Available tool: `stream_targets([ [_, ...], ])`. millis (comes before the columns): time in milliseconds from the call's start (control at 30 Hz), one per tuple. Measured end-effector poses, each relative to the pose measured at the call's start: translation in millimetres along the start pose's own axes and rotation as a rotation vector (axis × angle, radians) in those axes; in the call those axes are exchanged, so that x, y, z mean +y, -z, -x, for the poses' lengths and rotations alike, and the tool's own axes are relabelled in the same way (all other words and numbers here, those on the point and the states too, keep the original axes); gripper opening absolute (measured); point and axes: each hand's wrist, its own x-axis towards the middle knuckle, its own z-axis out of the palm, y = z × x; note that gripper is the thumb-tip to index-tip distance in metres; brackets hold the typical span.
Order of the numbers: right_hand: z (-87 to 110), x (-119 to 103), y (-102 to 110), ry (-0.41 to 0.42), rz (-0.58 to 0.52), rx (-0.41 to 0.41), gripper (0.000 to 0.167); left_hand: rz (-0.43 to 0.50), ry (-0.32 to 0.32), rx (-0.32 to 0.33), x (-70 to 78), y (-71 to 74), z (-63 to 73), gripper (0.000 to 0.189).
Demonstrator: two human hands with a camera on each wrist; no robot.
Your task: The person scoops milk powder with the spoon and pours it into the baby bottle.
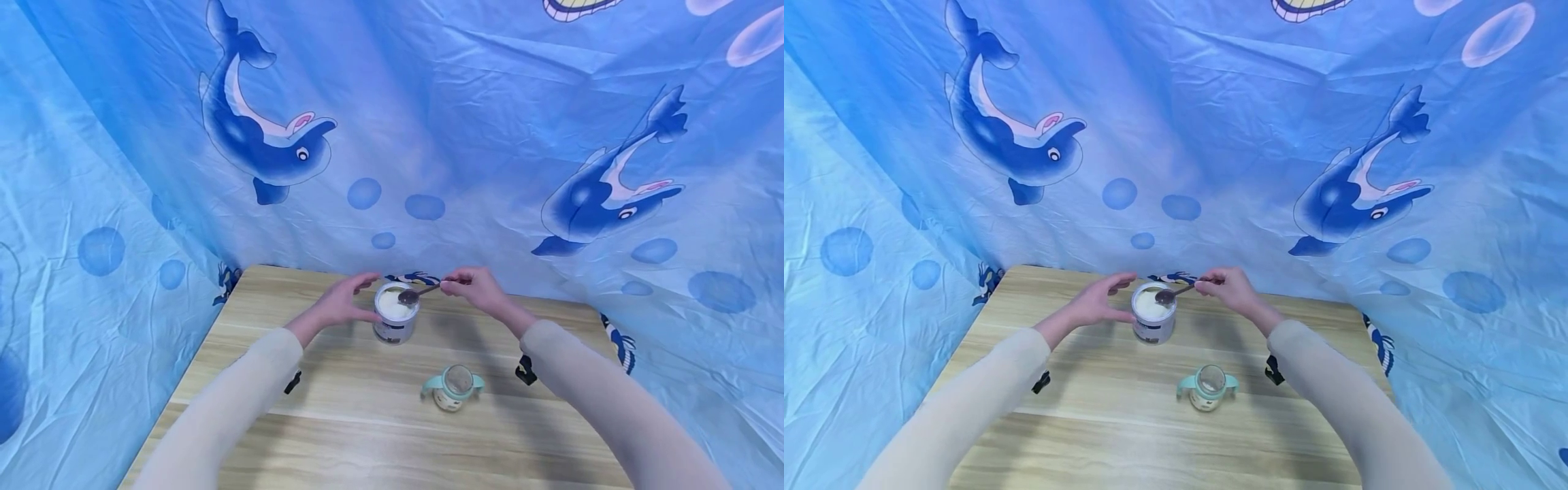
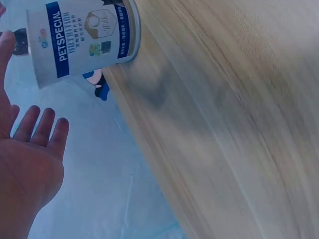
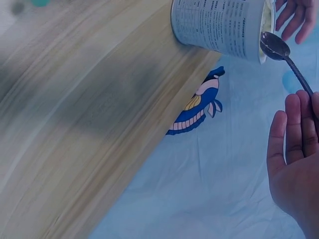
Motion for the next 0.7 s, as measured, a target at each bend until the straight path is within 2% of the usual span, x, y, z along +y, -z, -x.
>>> stream_targets([
  [133, -6.5, 0, -5, 0.026, 0.009, 0.006, 0.021, 0.031, 0.009, -0.011, -7.6, -8.3, -3.9, 0.11],
  [367, -13.7, -2, -10, 0.085, 0.109, -0.007, 0.014, 0.088, 0.005, 0.001, -14.5, -22.5, -11.4, 0.108],
  [533, -13.2, -5, -10, 0.086, 0.134, -0.02, 0.012, 0.071, -0.019, 0.007, -20.7, -29.7, -15.2, 0.107],
  [700, -14.0, -4, -12, 0.081, 0.144, -0.033, 0.014, 0.073, -0.013, 0.01, -23.9, -33.5, -14.8, 0.107],
])
